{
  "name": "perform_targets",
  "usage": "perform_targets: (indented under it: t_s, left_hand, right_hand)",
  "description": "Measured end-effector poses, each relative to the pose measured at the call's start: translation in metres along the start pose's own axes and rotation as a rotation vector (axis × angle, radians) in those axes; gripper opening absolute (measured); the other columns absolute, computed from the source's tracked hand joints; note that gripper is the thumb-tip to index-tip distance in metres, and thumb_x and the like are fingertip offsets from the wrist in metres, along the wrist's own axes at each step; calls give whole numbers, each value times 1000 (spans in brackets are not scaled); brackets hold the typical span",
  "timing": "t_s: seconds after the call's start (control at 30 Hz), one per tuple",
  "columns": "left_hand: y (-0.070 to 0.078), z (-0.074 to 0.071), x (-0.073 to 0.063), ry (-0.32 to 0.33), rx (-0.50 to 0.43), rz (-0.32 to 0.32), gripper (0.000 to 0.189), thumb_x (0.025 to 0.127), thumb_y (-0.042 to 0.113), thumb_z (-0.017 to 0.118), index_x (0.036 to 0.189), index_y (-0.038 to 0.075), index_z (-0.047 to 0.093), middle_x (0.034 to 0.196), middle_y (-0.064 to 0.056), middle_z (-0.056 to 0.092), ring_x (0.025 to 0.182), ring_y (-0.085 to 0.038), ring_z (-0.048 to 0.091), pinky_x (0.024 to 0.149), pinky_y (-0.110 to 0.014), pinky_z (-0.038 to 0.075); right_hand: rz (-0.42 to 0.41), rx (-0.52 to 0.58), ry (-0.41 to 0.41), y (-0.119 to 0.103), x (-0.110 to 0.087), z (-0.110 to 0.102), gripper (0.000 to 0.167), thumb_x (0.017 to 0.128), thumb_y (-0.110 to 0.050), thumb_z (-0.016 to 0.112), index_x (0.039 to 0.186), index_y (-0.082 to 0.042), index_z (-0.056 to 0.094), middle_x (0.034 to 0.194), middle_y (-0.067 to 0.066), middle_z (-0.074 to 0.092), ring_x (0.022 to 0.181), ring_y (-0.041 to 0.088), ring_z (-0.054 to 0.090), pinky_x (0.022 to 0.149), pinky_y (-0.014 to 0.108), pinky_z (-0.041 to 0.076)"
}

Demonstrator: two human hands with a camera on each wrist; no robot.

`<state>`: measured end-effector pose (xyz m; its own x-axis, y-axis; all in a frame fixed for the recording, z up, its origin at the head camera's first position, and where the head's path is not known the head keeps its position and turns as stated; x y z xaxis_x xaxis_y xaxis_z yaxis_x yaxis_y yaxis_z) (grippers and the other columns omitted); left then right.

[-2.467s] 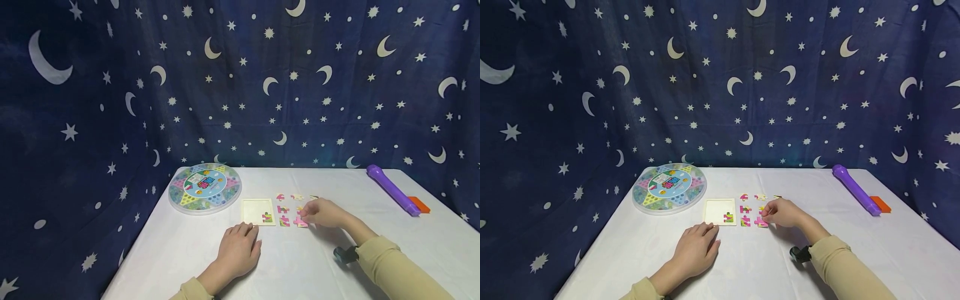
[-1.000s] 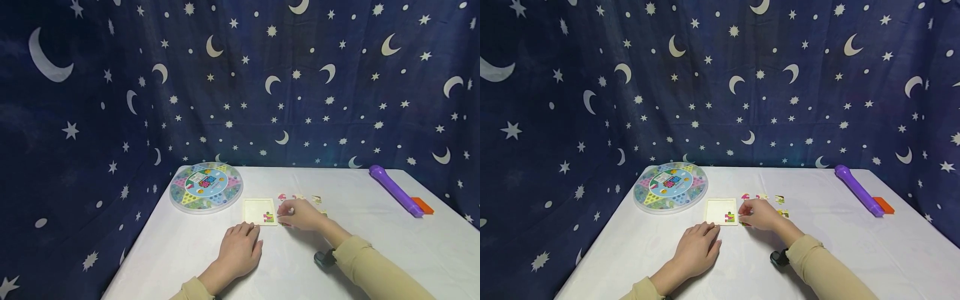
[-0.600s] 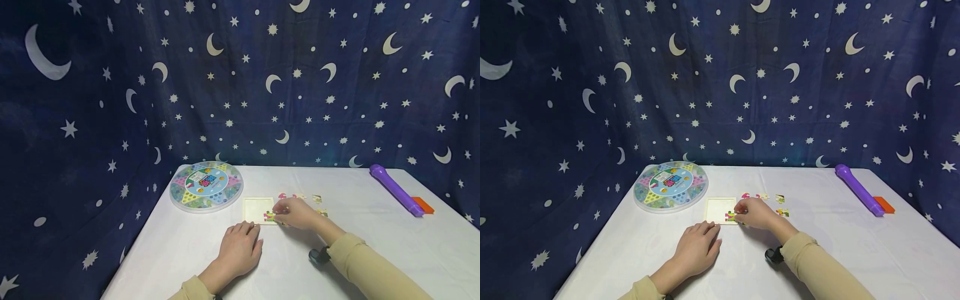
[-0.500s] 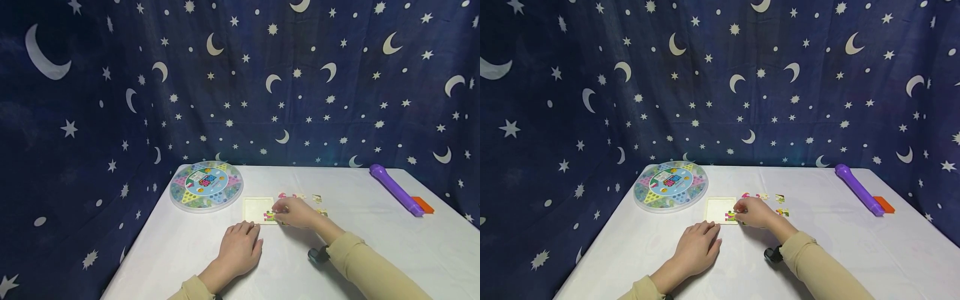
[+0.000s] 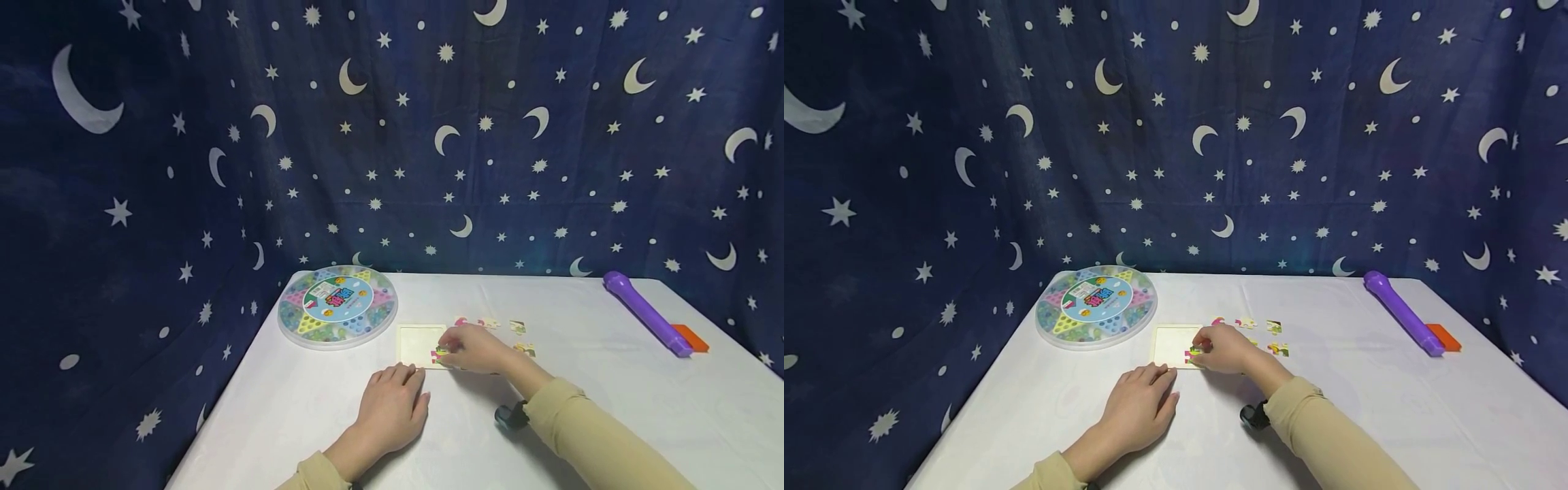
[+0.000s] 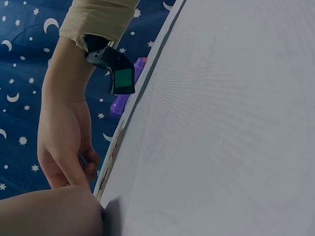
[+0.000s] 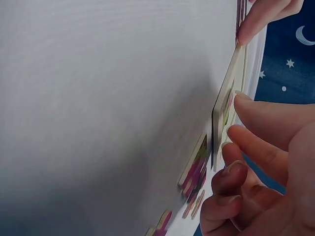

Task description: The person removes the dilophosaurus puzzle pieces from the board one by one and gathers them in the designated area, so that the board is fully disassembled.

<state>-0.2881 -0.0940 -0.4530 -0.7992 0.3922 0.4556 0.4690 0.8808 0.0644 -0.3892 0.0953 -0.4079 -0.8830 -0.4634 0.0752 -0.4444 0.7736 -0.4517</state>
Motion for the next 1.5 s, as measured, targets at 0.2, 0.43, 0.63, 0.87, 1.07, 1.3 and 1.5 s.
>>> perform_targets:
  t_s: [0.2,0.43,0.63,0.87,1.07,1.3,1.5]
  left_hand:
    - [3,-1,1,-21,-5,10,41,102,35,56,132,10,69,126,-6,66,123,-28,59,99,-50,47]
    - [4,-2,2,-39,0,0,42,102,36,55,133,10,69,127,-6,66,124,-28,58,100,-49,47]
    - [3,0,1,-33,9,0,42,102,37,55,132,10,69,126,-6,66,123,-28,59,99,-49,47]
    - [2,-1,1,-28,7,-9,42,102,36,55,132,10,69,126,-6,66,123,-27,59,100,-49,47]
    - [1,0,1,-26,6,-10,41,102,35,56,131,11,69,125,-6,66,122,-27,59,100,-49,47]
    - [0,1,1,-49,-7,-27,43,102,37,54,133,11,68,128,-6,65,125,-28,57,102,-49,45]
    - [1,1,1,-61,-10,-32,43,103,37,53,135,11,67,130,-6,65,127,-29,56,103,-50,45]
  right_hand:
    - [-7,-29,-14,-2,3,1,22,88,-23,82,106,-12,74,92,-5,68,83,13,59,84,42,53]
    - [26,-28,-31,-4,5,0,21,88,-20,83,104,-11,71,90,-4,66,81,13,58,81,41,53]
    - [68,-5,-9,-5,6,2,25,87,-20,84,102,-14,64,96,-3,65,86,15,58,85,42,52]
    - [70,82,4,-7,4,3,26,90,-18,81,100,-16,57,91,-2,68,74,15,61,66,34,52]
    - [50,132,24,-1,2,1,19,94,-16,76,102,-15,59,87,-4,65,74,14,59,84,43,54]
    - [53,182,55,20,-6,-4,14,96,-18,73,105,-15,63,88,-1,64,70,15,60,63,35,51]
    - [69,218,67,37,-17,-10,14,97,-19,71,106,-12,64,87,0,65,67,17,61,56,33,51]
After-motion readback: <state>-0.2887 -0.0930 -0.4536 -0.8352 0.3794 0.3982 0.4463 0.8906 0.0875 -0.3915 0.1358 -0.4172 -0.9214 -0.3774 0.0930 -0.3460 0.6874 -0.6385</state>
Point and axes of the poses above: each hand's wrist, its own x-axis towards the middle knuckle, its own z-axis out of the palm, y = z × x, the point moved 2 cm from there along x, towards the middle knuckle
